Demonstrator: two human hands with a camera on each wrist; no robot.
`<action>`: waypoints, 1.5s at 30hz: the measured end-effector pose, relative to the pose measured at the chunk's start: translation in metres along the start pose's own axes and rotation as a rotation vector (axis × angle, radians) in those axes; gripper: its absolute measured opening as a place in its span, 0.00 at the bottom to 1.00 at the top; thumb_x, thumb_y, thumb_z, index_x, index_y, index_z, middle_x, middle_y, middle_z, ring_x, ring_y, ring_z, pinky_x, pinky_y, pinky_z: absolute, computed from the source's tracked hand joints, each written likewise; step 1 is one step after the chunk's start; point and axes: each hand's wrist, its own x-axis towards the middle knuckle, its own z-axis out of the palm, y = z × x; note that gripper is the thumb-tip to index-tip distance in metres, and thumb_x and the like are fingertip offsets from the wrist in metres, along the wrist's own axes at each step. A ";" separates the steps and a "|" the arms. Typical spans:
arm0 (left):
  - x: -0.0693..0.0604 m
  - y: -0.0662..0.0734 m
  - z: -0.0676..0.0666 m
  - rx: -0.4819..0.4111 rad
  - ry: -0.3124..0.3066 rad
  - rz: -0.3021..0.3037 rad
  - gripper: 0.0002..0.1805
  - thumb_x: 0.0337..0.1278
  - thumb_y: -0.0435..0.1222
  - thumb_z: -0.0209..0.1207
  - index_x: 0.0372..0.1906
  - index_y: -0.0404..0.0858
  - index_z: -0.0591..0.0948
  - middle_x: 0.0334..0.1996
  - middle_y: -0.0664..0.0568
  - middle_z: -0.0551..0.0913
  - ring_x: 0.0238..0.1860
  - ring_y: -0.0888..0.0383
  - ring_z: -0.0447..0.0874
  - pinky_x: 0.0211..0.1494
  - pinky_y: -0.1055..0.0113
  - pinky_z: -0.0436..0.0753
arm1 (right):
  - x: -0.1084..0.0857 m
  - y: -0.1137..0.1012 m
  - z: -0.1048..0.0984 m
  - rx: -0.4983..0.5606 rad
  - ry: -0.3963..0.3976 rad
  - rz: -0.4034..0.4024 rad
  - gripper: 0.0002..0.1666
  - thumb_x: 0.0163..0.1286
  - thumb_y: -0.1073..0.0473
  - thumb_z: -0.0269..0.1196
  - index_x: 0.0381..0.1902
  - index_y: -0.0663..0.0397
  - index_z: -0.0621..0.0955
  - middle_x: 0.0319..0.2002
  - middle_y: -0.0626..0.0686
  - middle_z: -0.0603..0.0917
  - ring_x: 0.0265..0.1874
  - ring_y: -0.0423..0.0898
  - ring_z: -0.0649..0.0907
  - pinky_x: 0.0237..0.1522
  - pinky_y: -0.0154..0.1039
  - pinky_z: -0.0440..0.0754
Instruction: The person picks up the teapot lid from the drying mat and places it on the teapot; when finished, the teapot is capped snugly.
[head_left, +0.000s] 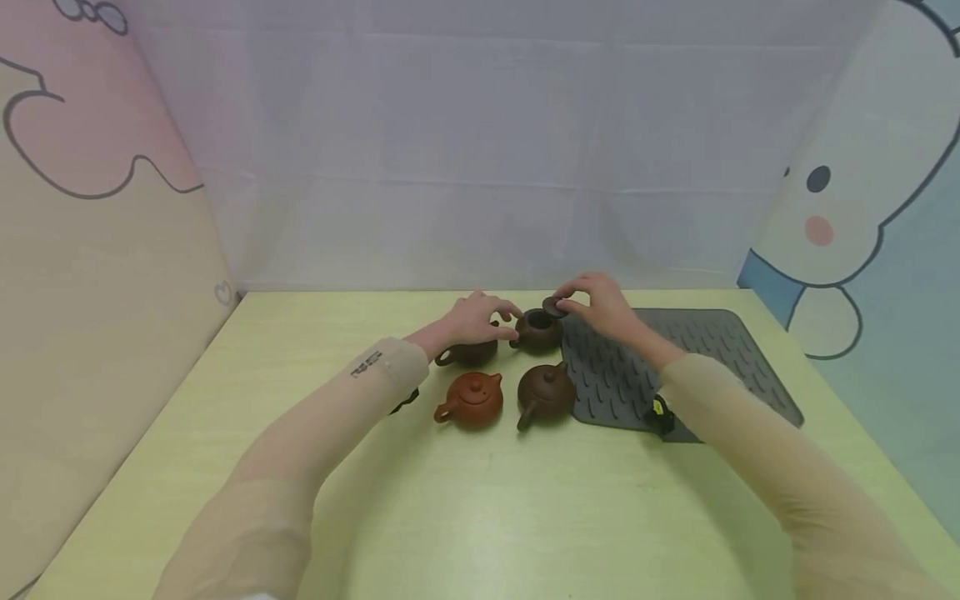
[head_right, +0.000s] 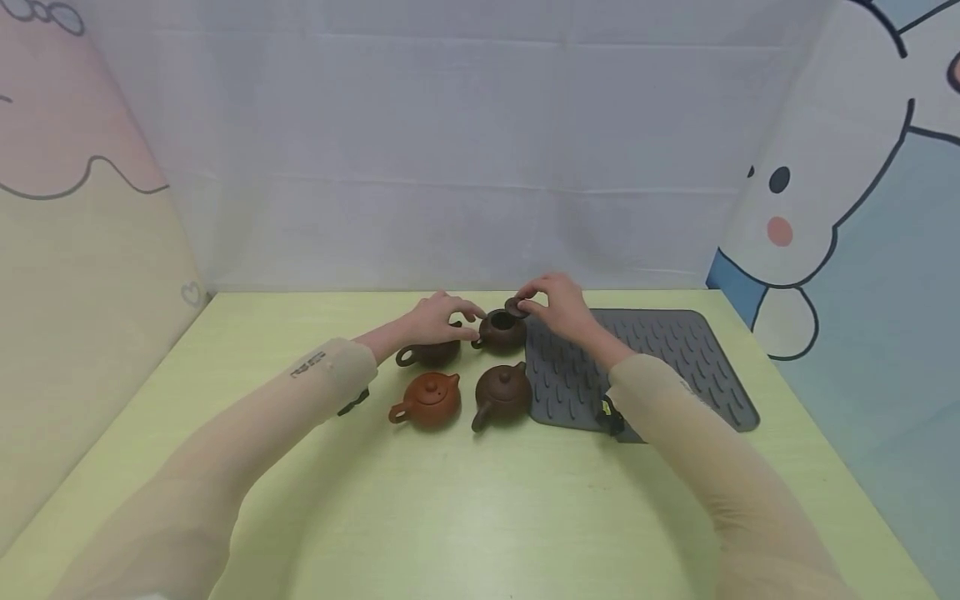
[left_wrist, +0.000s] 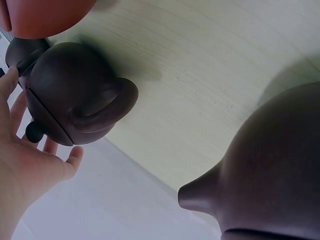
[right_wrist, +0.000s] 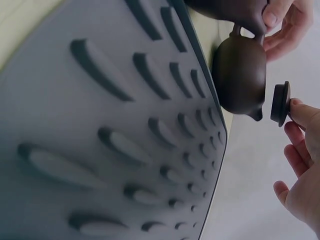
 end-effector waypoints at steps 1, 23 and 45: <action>0.000 0.000 0.000 -0.003 -0.001 0.000 0.25 0.66 0.53 0.58 0.65 0.55 0.76 0.59 0.55 0.83 0.63 0.47 0.69 0.64 0.42 0.67 | 0.001 -0.001 0.001 0.001 0.002 -0.008 0.12 0.68 0.59 0.66 0.47 0.58 0.86 0.45 0.60 0.87 0.52 0.58 0.80 0.64 0.58 0.69; 0.002 0.001 0.002 0.000 -0.002 -0.008 0.24 0.67 0.53 0.58 0.65 0.55 0.76 0.59 0.53 0.82 0.63 0.46 0.69 0.63 0.41 0.68 | 0.003 -0.009 0.021 0.013 -0.046 -0.041 0.11 0.67 0.58 0.66 0.45 0.56 0.87 0.46 0.59 0.86 0.52 0.58 0.77 0.61 0.58 0.71; 0.000 0.004 -0.001 0.004 -0.001 -0.014 0.24 0.67 0.52 0.58 0.66 0.54 0.75 0.59 0.53 0.82 0.63 0.45 0.69 0.63 0.41 0.69 | 0.003 -0.010 0.024 -0.008 -0.050 -0.017 0.12 0.68 0.57 0.66 0.46 0.56 0.86 0.46 0.58 0.85 0.53 0.59 0.77 0.61 0.58 0.72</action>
